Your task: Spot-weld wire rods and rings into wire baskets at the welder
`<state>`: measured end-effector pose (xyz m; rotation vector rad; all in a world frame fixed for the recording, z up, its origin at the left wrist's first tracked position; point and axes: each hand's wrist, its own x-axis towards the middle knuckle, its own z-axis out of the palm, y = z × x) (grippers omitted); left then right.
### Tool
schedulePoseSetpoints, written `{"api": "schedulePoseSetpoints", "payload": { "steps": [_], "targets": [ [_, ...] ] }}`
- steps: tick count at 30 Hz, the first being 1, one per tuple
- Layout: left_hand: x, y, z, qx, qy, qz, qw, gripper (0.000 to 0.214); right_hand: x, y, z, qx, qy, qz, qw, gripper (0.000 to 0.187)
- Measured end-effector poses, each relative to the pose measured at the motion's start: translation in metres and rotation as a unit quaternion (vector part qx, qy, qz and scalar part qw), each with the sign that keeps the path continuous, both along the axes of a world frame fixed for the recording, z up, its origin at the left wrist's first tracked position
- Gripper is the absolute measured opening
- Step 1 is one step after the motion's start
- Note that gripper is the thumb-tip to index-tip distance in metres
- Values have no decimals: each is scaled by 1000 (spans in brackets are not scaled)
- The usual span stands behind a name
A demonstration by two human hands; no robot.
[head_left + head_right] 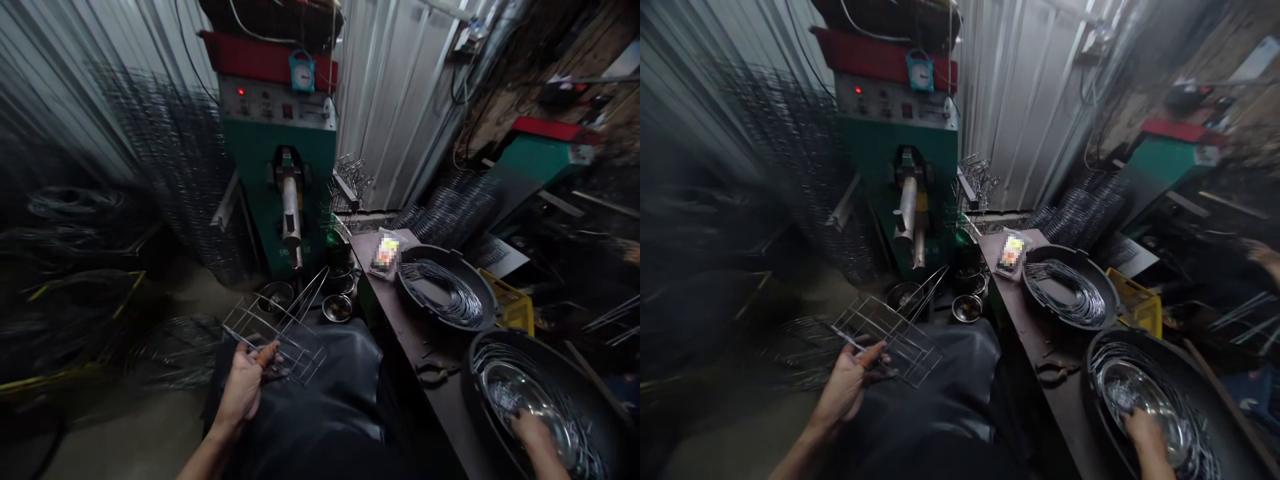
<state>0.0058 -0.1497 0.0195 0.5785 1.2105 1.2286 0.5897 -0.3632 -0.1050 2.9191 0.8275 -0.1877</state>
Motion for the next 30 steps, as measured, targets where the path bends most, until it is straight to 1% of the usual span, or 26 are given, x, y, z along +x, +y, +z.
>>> {"api": "schedulePoseSetpoints", "payload": {
  "steps": [2, 4, 6, 9, 12, 14, 15, 16, 17, 18, 19, 20, 21, 22, 23, 24, 25, 27, 28, 30],
  "targets": [
    [-2, 8, 5, 15, -6, -15, 1000, 60, -2, -1, 0, -40, 35, 7, 999, 19],
    [-3, 11, 4, 24, -15, -29, 999, 62, -4, -1, 1, -58, 52, 13, 997, 19],
    [-2, 11, -3, 26, -19, -32, 999, 63, -9, -1, 4, -64, 51, 1, 997, 22],
    [-1, 5, -20, 13, -16, -30, 999, 63, -15, 0, 13, -73, 52, -29, 996, 28],
    [-3, -3, -36, -9, -24, -29, 999, 63, -17, 1, 29, -82, 63, -71, 992, 29],
    [-6, -8, -43, -16, -31, -23, 999, 61, -21, 7, 45, -95, 67, -113, 987, 28],
    [-7, -9, -46, -16, -32, -20, 999, 60, -26, 13, 55, -93, 62, -121, 986, 26],
    [-8, -11, -48, -15, -30, -18, 999, 59, -34, 23, 66, -77, 53, -118, 989, 24],
    [-8, -12, -49, -14, -27, -18, 999, 59, -47, 36, 78, -46, 44, -102, 993, 22],
    [-8, -12, -49, -11, -26, -19, 999, 59, -64, 53, 90, 6, 37, -63, 997, 19],
    [-8, -12, -48, -8, -27, -20, 999, 59, -86, 73, 101, 73, 41, -21, 996, 20],
    [-7, -11, -46, -3, -31, -22, 999, 59, -113, 97, 111, 151, 63, 27, 986, 24],
    [-5, -9, -44, 2, -38, -22, 999, 59, -144, 123, 119, 241, 105, 89, 961, 28],
    [-4, -8, -41, 7, -45, -21, 999, 59, -176, 150, 124, 316, 158, 141, 925, 32],
    [-2, -5, -37, 12, -52, -19, 998, 59, -209, 177, 128, 366, 214, 187, 886, 35],
    [0, -3, -34, 18, -59, -19, 998, 59, -242, 203, 130, 397, 266, 220, 850, 37],
    [1, -1, -30, 23, -66, -19, 997, 59, -273, 228, 132, 408, 319, 251, 818, 38],
    [4, 2, -23, 33, -76, -19, 996, 58, -325, 268, 132, 424, 406, 286, 757, 35],
    [4, 2, -21, 38, -79, -18, 996, 58, -346, 283, 132, 430, 435, 295, 734, 33],
    [4, 3, -19, 46, -85, -12, 995, 56, -377, 304, 131, 432, 487, 302, 696, 30]
  ]
}}
